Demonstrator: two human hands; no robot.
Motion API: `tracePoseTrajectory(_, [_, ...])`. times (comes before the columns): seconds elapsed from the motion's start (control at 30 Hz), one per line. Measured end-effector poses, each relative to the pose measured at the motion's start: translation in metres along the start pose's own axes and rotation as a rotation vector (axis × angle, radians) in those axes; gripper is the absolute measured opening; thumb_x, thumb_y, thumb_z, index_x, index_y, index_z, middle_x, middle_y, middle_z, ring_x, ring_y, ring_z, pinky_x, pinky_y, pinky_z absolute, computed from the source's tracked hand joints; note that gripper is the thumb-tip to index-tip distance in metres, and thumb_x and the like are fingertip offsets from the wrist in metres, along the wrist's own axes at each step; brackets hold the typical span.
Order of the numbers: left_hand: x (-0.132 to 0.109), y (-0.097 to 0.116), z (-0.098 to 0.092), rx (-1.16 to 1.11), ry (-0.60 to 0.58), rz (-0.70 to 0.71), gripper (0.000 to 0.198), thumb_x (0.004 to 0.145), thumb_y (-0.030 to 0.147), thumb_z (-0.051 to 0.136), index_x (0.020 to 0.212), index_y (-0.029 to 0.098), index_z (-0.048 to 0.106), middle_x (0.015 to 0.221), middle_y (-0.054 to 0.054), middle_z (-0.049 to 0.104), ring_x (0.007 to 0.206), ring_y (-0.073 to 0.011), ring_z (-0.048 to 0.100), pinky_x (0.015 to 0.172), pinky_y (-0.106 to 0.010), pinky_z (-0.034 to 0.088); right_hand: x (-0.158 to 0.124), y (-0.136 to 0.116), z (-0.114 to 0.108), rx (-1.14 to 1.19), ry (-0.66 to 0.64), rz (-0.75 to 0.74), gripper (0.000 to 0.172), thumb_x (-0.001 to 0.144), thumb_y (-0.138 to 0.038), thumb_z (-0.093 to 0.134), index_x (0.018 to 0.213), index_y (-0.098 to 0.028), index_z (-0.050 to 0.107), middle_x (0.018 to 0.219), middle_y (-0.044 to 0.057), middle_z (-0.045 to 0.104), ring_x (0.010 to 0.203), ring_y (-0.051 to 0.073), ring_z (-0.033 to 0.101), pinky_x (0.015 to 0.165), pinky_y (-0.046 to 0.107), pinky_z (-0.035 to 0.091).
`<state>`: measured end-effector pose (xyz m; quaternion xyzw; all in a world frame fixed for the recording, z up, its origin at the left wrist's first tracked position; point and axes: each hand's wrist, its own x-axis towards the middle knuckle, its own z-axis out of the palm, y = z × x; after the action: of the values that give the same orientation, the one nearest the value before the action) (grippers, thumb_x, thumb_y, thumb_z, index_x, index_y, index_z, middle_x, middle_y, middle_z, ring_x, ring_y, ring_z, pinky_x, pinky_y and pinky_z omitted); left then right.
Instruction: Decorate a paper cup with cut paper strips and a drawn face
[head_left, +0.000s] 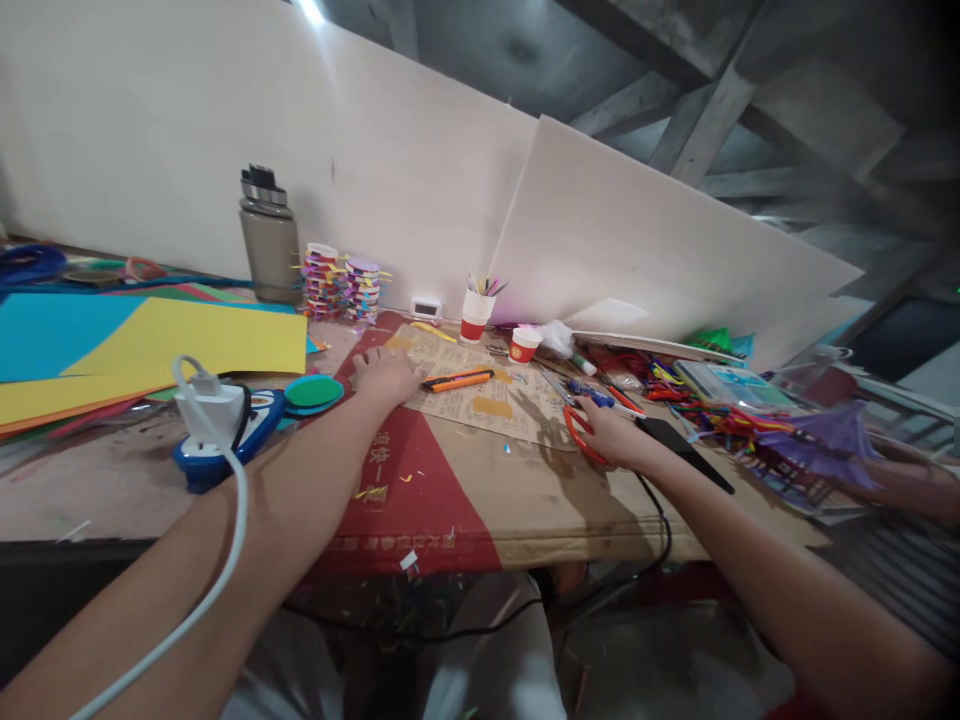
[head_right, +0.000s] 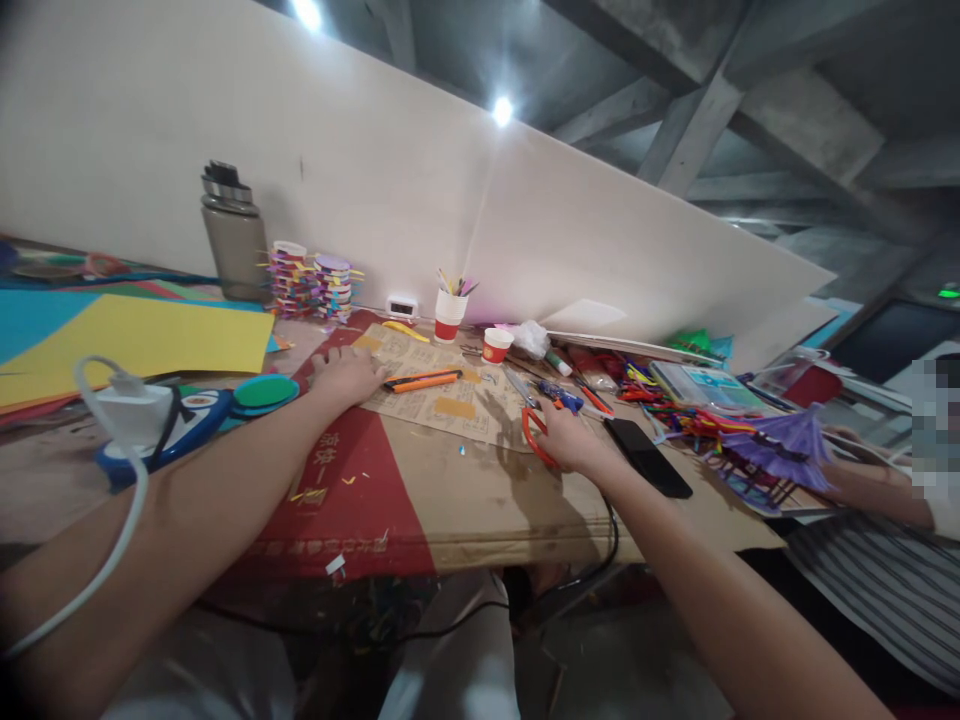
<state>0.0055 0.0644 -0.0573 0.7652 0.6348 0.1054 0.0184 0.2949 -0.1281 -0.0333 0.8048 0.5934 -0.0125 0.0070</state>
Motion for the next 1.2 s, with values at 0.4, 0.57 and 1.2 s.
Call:
tracePoseTrajectory(0.4, [-0.001, -0.002, 0.002, -0.011, 0.017, 0.021, 0.06, 0.09, 0.05, 0.035, 0.131, 0.011, 0.055, 0.137, -0.026, 0.051, 0.126, -0.0393, 0.043, 0.099, -0.05, 0.032, 0.007, -0.001, 0.0, -0.267, -0.073, 0.11, 0.046, 0.09, -0.042, 0.046, 0.122, -0.011, 0.06, 0.111, 0.023, 0.069, 0.1, 0.033, 0.069, 0.078, 0.037, 0.05])
tracePoseTrajectory(0.57, [-0.002, 0.0, -0.001, -0.005, -0.006, 0.007, 0.062, 0.09, 0.051, 0.034, 0.132, 0.01, 0.053, 0.138, -0.026, 0.05, 0.127, -0.0387, 0.043, 0.1, -0.05, 0.032, 0.016, -0.006, -0.003, -0.291, -0.109, 0.107, 0.048, 0.089, -0.044, 0.047, 0.122, -0.013, 0.062, 0.114, 0.023, 0.069, 0.102, 0.034, 0.068, 0.08, 0.04, 0.051])
tracePoseTrajectory(1.2, [-0.002, 0.001, 0.003, 0.032, 0.006, 0.008, 0.062, 0.091, 0.05, 0.036, 0.134, 0.009, 0.052, 0.14, -0.027, 0.049, 0.129, -0.0386, 0.042, 0.101, -0.05, 0.031, 0.029, -0.013, -0.003, -0.245, -0.137, 0.116, 0.035, 0.085, -0.025, 0.053, 0.109, -0.008, 0.071, 0.109, 0.025, 0.071, 0.095, 0.031, 0.071, 0.074, 0.034, 0.052])
